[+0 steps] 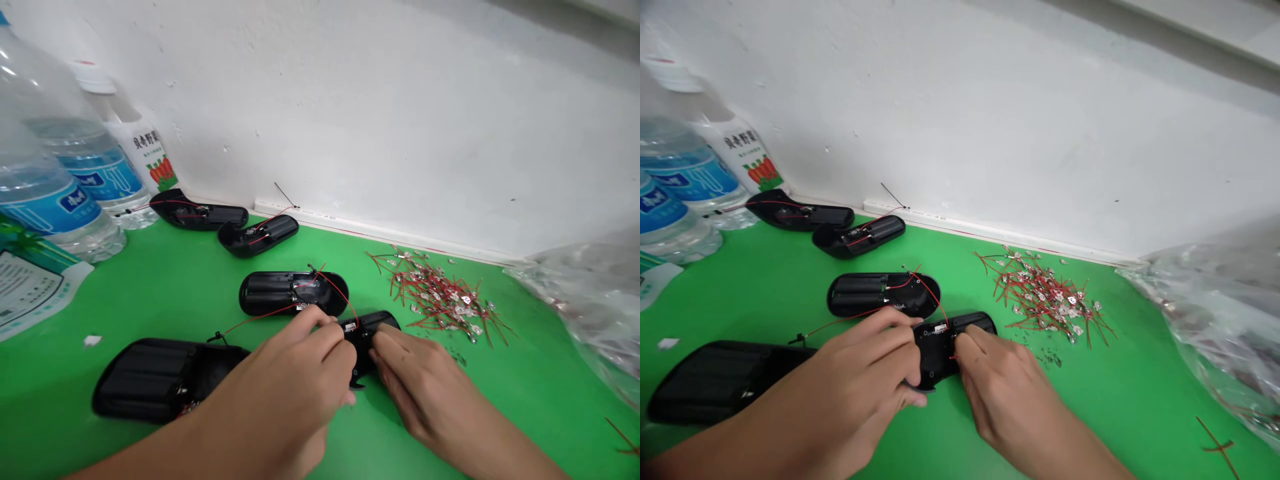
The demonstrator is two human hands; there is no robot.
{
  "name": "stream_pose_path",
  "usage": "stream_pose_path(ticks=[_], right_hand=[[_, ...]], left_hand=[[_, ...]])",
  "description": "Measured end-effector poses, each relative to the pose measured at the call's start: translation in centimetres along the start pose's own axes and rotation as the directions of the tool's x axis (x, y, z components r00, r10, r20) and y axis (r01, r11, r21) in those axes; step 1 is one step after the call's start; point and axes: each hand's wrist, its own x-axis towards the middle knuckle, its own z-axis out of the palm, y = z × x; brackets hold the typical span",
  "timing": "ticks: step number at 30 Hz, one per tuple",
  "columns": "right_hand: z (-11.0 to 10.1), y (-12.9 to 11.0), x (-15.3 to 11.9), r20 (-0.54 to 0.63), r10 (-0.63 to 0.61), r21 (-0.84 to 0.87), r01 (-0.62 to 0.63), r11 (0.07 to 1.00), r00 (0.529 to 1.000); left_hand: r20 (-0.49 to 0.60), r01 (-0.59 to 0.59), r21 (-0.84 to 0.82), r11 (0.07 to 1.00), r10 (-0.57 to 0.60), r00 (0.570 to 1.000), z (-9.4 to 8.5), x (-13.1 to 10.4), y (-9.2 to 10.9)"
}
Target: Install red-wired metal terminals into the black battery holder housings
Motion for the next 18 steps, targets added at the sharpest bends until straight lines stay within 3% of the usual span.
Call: stream_pose_path(ticks=[5, 11, 15, 18], right_hand=[[-0.4, -0.3, 0.4, 0.029, 0.046, -0.009, -0.046, 0.999, 0.999], [-0.4, -0.3, 0.7, 0.035, 0.099, -0.01, -0.099, 0.995, 0.994], [-1.0, -0.1, 0.0, -0.019, 0.14, 0.151, -0.136, 0.979, 0.99], [-1.4, -0.3, -0.4, -0.129, 0.212, 0.297, -0.167, 0.94, 0.969]], left_hand=[[0.025, -0.086, 0.104, 0.991, 0.084, 0.996, 0.0, -0.1, 0.2], [0.016, -0.034, 0.071, 0.997, 0.033, 0.999, 0.5, -0.7, 0.6], [-0.099, 0.053, -0.005, 0.999, -0.053, 0.994, 0.5, -0.4, 0.3], [-0.115, 0.081, -0.077, 0.994, -0.09, 0.989, 0.3, -0.3, -0.1]])
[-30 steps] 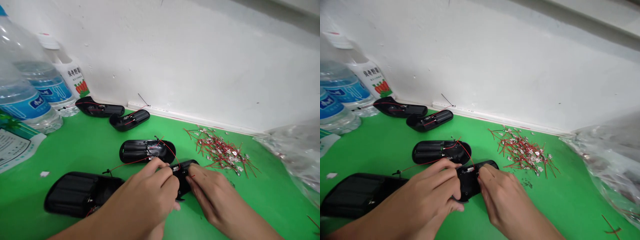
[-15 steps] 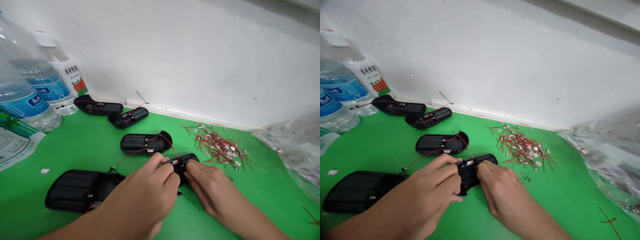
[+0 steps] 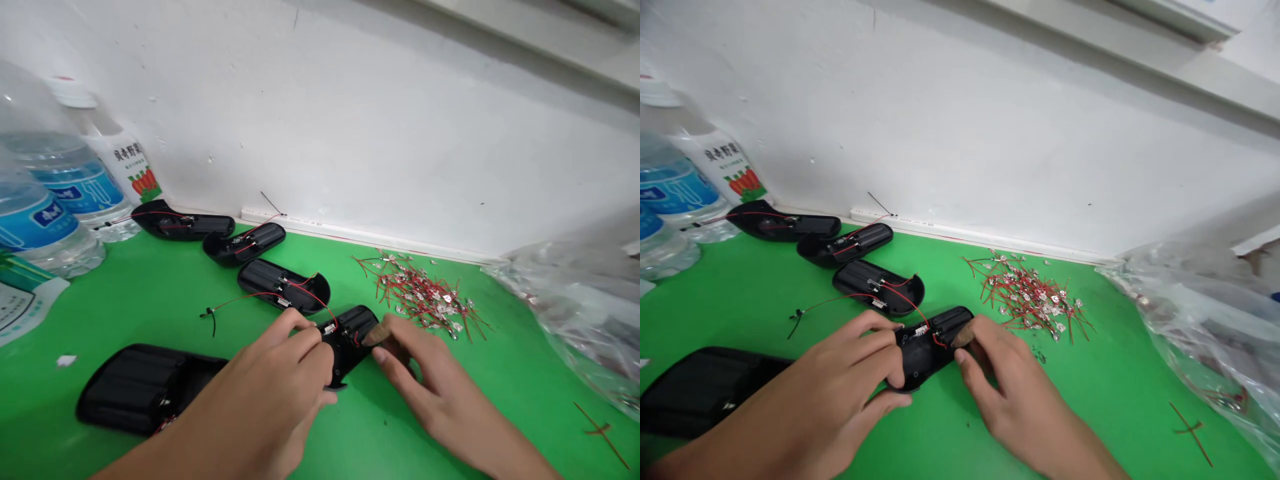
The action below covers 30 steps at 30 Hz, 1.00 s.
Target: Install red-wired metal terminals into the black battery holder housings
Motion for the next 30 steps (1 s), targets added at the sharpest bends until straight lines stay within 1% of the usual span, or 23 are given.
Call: stream_pose_path(ticks=[3, 7, 10, 15, 18, 23, 28, 30], right_hand=[[0.5, -0.2, -0.2, -0.137, -0.025, 0.015, 0.027, 1.0, 0.99], [2.0, 0.0, -0.5, -0.223, -0.073, 0.016, 0.079, 0.997, 0.972], [2.6, 0.4, -0.4, -0.258, -0.112, 0.007, 0.118, 0.993, 0.96], [2.2, 1.2, 0.1, -0.231, -0.205, 0.012, 0.213, 0.977, 0.951], [1.9, 1.2, 0.3, -0.198, -0.214, 0.004, 0.22, 0.976, 0.956], [1.6, 1.1, 0.3, -0.164, -0.251, -0.049, 0.246, 0.968, 0.954], [0.6, 1.3, 0.1, -0.045, -0.333, -0.161, 0.322, 0.933, 0.942], [0.1, 1.2, 0.1, -0.001, -0.36, -0.252, 0.348, 0.903, 0.933]], left_hand=[[0.015, -0.012, -0.045, 0.999, 0.013, 1.0, 0.0, -0.2, -0.3], [0.018, -0.003, -0.03, 1.0, 0.004, 1.0, 0.2, -0.4, -0.4], [0.037, 0.005, -0.026, 1.0, -0.004, 0.999, 0.4, -0.4, -0.4], [0.071, 0.008, -0.048, 0.999, -0.005, 0.997, 0.1, -0.3, -0.3], [0.074, 0.019, -0.04, 0.999, -0.016, 0.997, -0.3, -0.1, 0.0], [0.129, 0.004, 0.011, 1.0, -0.005, 0.992, -0.7, 0.1, 0.2], [0.188, 0.019, 0.005, 1.0, -0.02, 0.982, -0.9, -0.2, 0.2], [0.209, 0.017, -0.003, 1.0, -0.016, 0.978, -1.0, -0.3, 0.3]])
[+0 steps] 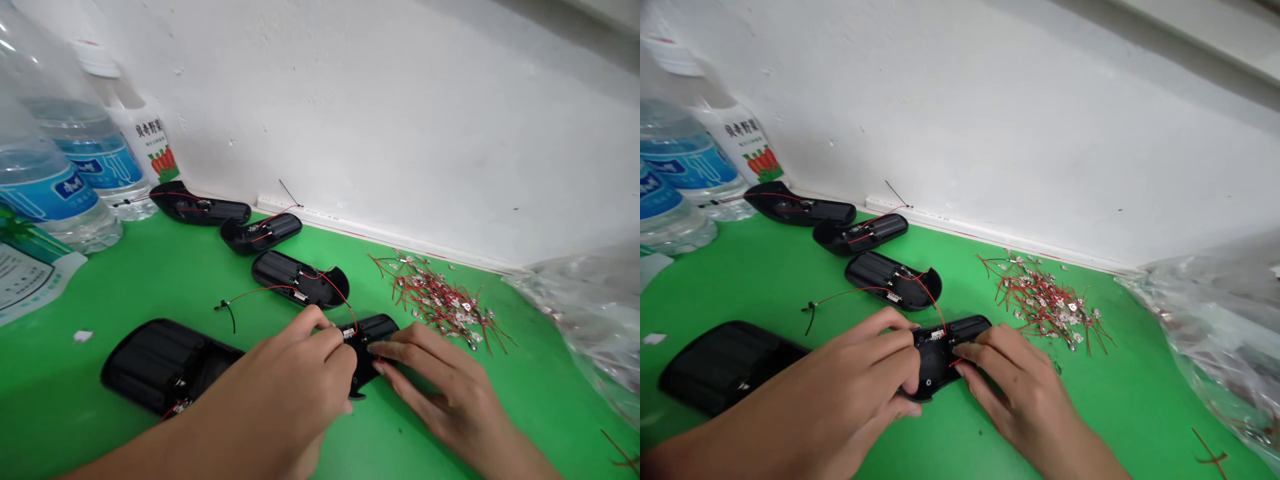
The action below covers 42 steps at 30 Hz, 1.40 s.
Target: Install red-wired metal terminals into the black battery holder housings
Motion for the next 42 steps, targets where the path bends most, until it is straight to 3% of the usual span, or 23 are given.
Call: stream_pose_path(ticks=[5, 9, 12, 24, 42], right_hand=[[-0.9, -0.3, 0.3, 0.169, -0.087, -0.287, 0.133, 0.949, 0.982], [-1.2, -0.9, 0.2, 0.254, -0.066, -0.272, 0.137, 0.953, 0.965], [-1.5, -1.1, -0.1, 0.286, -0.062, -0.254, 0.139, 0.957, 0.956], [-0.4, -1.0, -0.5, 0.027, -0.035, -0.035, 0.036, 0.999, 0.999], [0.4, -0.8, -0.6, -0.003, 0.034, -0.001, -0.034, 0.999, 0.999]], left_hand=[[0.04, -0.048, 0.073, 0.996, 0.045, 0.998, -0.4, 0.4, 0.0], [0.022, -0.257, 0.146, 0.955, 0.257, 0.966, -1.0, 0.5, 0.1], [-0.014, -0.282, 0.14, 0.949, 0.287, 0.958, -1.5, 0.6, 0.2], [0.04, -0.33, 0.222, 0.917, 0.33, 0.943, -1.9, 0.7, -0.4], [0.066, -0.387, 0.28, 0.879, 0.384, 0.921, -1.0, 0.7, -0.6]])
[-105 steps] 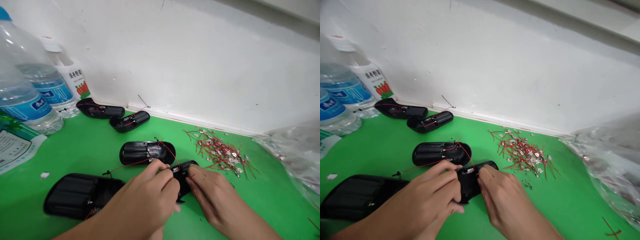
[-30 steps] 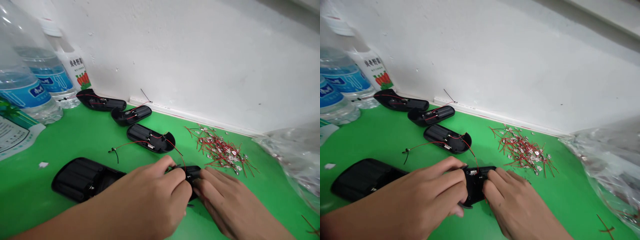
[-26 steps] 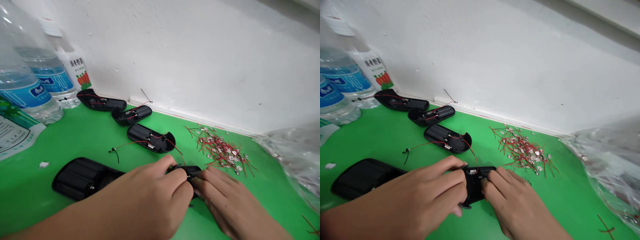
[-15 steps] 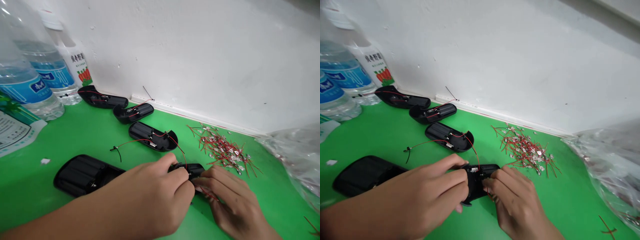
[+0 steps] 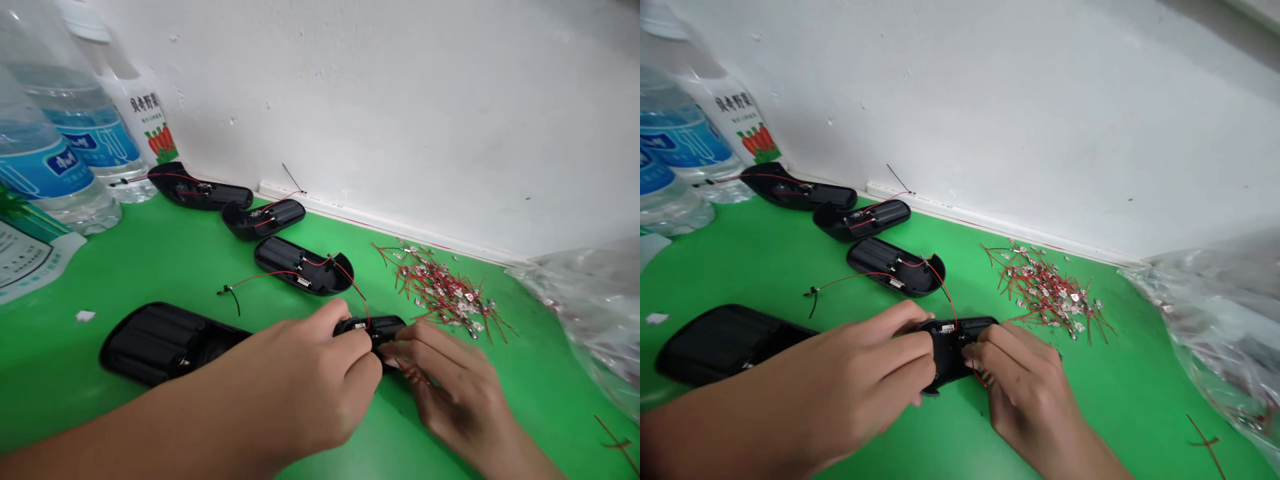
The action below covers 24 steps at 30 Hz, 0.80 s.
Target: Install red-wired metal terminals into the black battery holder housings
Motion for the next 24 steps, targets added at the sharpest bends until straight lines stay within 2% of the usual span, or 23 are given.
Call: stream_pose_path(ticks=[3, 7, 11, 16, 20, 24], right_hand=[[0.2, 0.2, 0.3, -0.017, -0.01, -0.002, 0.01, 1.0, 1.0], [0.7, 0.4, 0.6, -0.058, 0.028, 0.005, -0.028, 1.0, 0.998], [1.2, 0.1, 0.6, -0.131, 0.099, -0.037, -0.105, 0.994, 0.986], [1.5, -0.4, 0.8, -0.198, 0.11, 0.029, -0.107, 0.994, 0.974], [1.0, 0.4, 0.9, -0.187, 0.101, 0.089, -0.085, 0.992, 0.977], [0.3, 1.7, 1.2, -0.173, 0.049, 0.073, -0.036, 0.997, 0.984]], left_hand=[[0.036, 0.01, -0.014, 1.0, -0.01, 0.999, -0.2, 0.0, 0.0], [0.101, 0.191, -0.101, 0.976, -0.181, 0.978, -0.4, -0.1, 0.1], [0.093, 0.273, -0.149, 0.95, -0.262, 0.961, -0.1, -0.1, 0.3], [0.022, 0.302, -0.164, 0.939, -0.303, 0.953, 0.9, -0.1, 0.6], [0.044, 0.303, -0.247, 0.921, -0.301, 0.952, 1.3, -0.3, 0.3], [0.038, 0.322, -0.279, 0.905, -0.324, 0.945, 1.4, -0.4, -0.1]])
